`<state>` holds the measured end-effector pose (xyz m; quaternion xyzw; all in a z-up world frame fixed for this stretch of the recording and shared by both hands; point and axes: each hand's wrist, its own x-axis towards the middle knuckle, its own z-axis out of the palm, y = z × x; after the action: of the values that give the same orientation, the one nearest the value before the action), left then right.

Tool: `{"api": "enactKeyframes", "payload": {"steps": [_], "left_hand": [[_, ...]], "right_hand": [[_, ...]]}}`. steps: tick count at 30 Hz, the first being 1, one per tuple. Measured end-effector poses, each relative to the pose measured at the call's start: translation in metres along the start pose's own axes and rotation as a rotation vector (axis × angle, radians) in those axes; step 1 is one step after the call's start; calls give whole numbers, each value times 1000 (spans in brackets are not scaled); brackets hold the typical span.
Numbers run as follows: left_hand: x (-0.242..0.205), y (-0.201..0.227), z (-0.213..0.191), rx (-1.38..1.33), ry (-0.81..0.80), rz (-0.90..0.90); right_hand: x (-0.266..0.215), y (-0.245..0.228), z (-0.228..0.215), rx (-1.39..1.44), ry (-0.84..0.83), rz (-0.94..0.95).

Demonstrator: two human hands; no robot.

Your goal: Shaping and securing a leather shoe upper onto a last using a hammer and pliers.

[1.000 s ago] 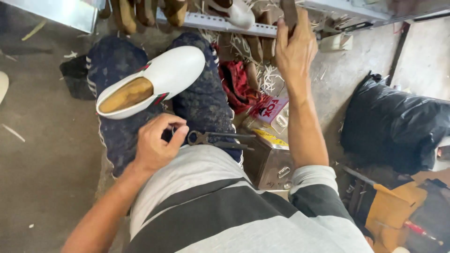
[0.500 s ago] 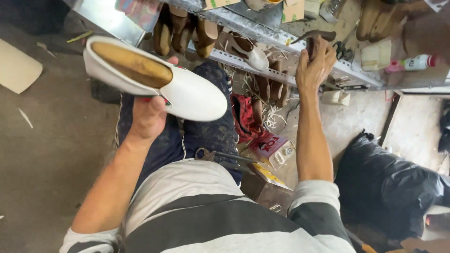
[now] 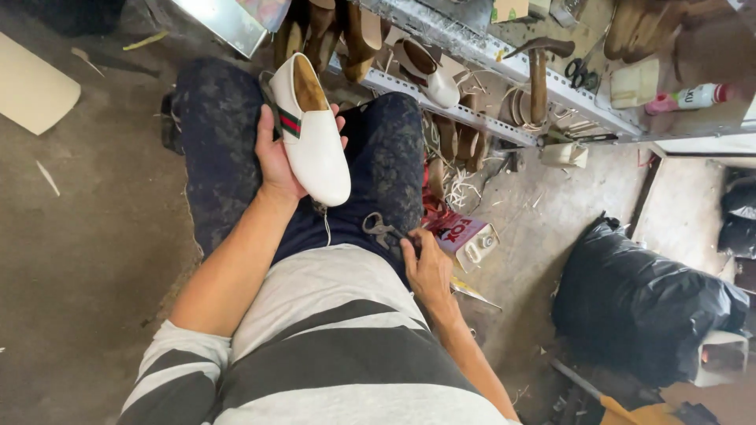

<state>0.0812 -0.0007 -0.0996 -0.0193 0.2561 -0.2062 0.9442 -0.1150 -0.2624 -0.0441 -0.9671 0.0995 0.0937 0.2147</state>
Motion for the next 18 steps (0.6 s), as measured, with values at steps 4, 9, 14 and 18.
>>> {"api": "enactKeyframes", "payload": {"steps": [4,9,14,18], "left_hand": [[5,-2,-3,1,-22,-36],[9,-2,-6,11,-31,-70],[13,-4,-23,-20,-42,-37],[10,-6,-18,-9,-37,-35]], "right_hand": [[7,7,-7,127,-17,63],[27,-10,-20,1109,-377,257],[42,3,35,1013,-291,193],[59,3,48,1025,-180,271]]}}
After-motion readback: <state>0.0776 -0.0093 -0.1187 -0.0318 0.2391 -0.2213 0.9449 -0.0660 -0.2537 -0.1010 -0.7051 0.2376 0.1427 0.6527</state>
